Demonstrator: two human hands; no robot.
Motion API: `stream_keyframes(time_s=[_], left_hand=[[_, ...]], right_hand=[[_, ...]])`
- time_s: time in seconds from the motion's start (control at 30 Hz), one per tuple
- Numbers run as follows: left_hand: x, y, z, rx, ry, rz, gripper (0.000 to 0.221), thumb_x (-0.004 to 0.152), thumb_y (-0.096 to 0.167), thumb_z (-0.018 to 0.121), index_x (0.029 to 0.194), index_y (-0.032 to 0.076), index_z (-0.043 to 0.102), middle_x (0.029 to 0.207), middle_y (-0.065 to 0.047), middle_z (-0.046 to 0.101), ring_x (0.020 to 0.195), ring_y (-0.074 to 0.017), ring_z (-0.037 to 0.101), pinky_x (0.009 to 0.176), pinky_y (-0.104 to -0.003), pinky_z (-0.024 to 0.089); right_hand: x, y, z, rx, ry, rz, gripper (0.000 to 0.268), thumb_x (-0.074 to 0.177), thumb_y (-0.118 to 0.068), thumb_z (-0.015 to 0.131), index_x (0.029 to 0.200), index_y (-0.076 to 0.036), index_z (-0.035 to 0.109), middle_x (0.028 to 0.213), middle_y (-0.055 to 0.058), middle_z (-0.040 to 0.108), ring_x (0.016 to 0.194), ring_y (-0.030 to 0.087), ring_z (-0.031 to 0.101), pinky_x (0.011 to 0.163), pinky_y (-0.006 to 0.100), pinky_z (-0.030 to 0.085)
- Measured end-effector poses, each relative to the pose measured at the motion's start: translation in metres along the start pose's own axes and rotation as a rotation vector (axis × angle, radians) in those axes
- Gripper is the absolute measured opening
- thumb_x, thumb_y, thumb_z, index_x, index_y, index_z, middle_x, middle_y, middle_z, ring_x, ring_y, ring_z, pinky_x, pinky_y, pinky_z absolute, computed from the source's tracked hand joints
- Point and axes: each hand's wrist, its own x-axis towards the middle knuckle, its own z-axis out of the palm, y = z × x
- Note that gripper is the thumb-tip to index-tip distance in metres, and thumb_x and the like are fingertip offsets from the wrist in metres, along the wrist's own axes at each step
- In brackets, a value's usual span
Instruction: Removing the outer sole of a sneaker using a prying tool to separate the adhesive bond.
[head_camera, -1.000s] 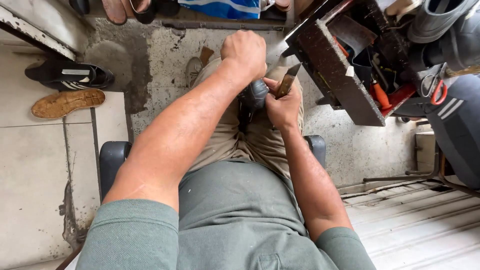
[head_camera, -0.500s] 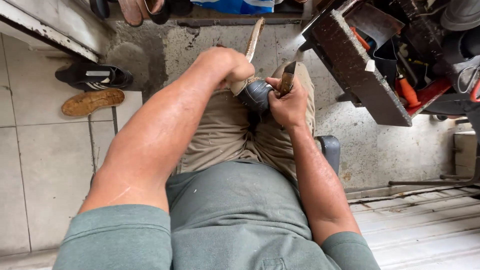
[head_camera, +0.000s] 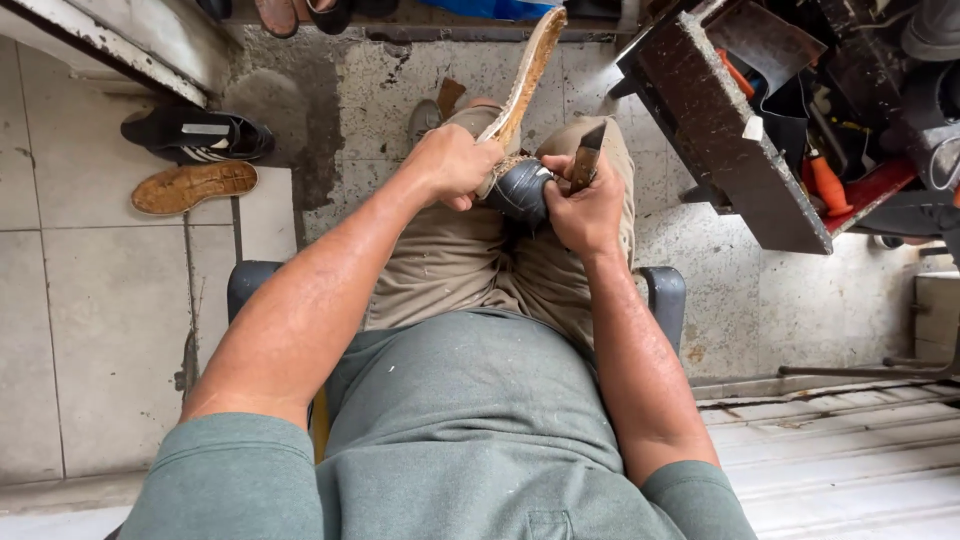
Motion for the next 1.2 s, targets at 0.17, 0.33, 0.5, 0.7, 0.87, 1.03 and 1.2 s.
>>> stream_keyframes(time_s=[0.17, 0.33, 0.5, 0.7, 0.87, 1.03, 1.2], left_hand=[[0.013, -0.019, 0.000, 0.080, 0.044, 0.075, 0.058, 0.084, 0.048, 0.053, 0.089, -0.006, 0.075, 0.057, -0.014, 0.068, 0.051, -0.0246, 0.073, 0.067, -0.043, 0.066], [0.027, -0.037, 0.008, 0.045, 0.120, 0.132, 0.056, 0.087, 0.051, 0.052, 0.092, 0.000, 0.077, 0.052, -0.010, 0.066, 0.059, -0.0254, 0.075, 0.078, -0.046, 0.060], [0.044, -0.064, 0.025, -0.007, 0.194, 0.215, 0.053, 0.084, 0.052, 0.052, 0.079, 0.005, 0.077, 0.066, -0.016, 0.070, 0.080, -0.0371, 0.074, 0.079, -0.048, 0.056], [0.055, -0.083, 0.042, -0.102, 0.282, 0.315, 0.053, 0.085, 0.049, 0.054, 0.081, 0.001, 0.076, 0.085, -0.025, 0.073, 0.093, -0.0453, 0.071, 0.080, -0.054, 0.054], [0.040, -0.082, 0.036, -0.176, 0.279, 0.374, 0.057, 0.084, 0.053, 0.055, 0.078, -0.001, 0.073, 0.082, -0.029, 0.069, 0.089, -0.0489, 0.070, 0.073, -0.054, 0.054], [0.032, -0.085, 0.035, -0.227, 0.298, 0.387, 0.054, 0.085, 0.050, 0.056, 0.075, -0.001, 0.071, 0.079, -0.028, 0.069, 0.089, -0.0469, 0.071, 0.073, -0.053, 0.054], [0.064, -0.106, 0.054, -0.367, 0.300, 0.415, 0.049, 0.086, 0.049, 0.058, 0.072, 0.003, 0.071, 0.074, -0.025, 0.068, 0.083, -0.0447, 0.071, 0.069, -0.051, 0.053]], right_hand=[[-0.021, -0.038, -0.032, -0.250, -0.102, -0.029, 0.033, 0.077, -0.011, 0.088, 0.093, -0.006, 0.059, 0.082, 0.018, 0.071, 0.070, 0.035, 0.070, 0.056, 0.041, 0.052], [-0.039, -0.069, -0.054, -0.283, -0.470, 0.233, 0.036, 0.101, -0.026, 0.055, 0.135, -0.017, 0.062, 0.062, 0.007, 0.067, 0.066, 0.025, 0.071, 0.070, 0.037, 0.052], [-0.029, -0.103, -0.042, -0.450, -0.535, 0.141, 0.038, 0.097, -0.027, 0.064, 0.134, -0.021, 0.062, 0.078, 0.003, 0.071, 0.074, 0.025, 0.072, 0.072, 0.040, 0.053], [-0.011, -0.132, -0.011, -0.682, -0.628, 0.144, 0.032, 0.094, -0.029, 0.065, 0.126, -0.030, 0.072, 0.081, 0.007, 0.071, 0.089, 0.038, 0.070, 0.077, 0.052, 0.053], [-0.006, -0.142, 0.003, -0.848, -0.660, 0.232, 0.034, 0.093, -0.032, 0.063, 0.126, -0.036, 0.072, 0.087, 0.007, 0.074, 0.096, 0.039, 0.070, 0.083, 0.054, 0.055], [-0.006, -0.151, 0.030, -0.950, -0.672, 0.197, 0.030, 0.095, -0.032, 0.057, 0.119, -0.035, 0.075, 0.095, 0.011, 0.076, 0.099, 0.039, 0.071, 0.089, 0.052, 0.056], [-0.014, -0.160, 0.030, -1.010, -0.733, 0.132, 0.030, 0.097, -0.032, 0.054, 0.117, -0.028, 0.076, 0.098, 0.017, 0.076, 0.099, 0.046, 0.070, 0.088, 0.059, 0.054]])
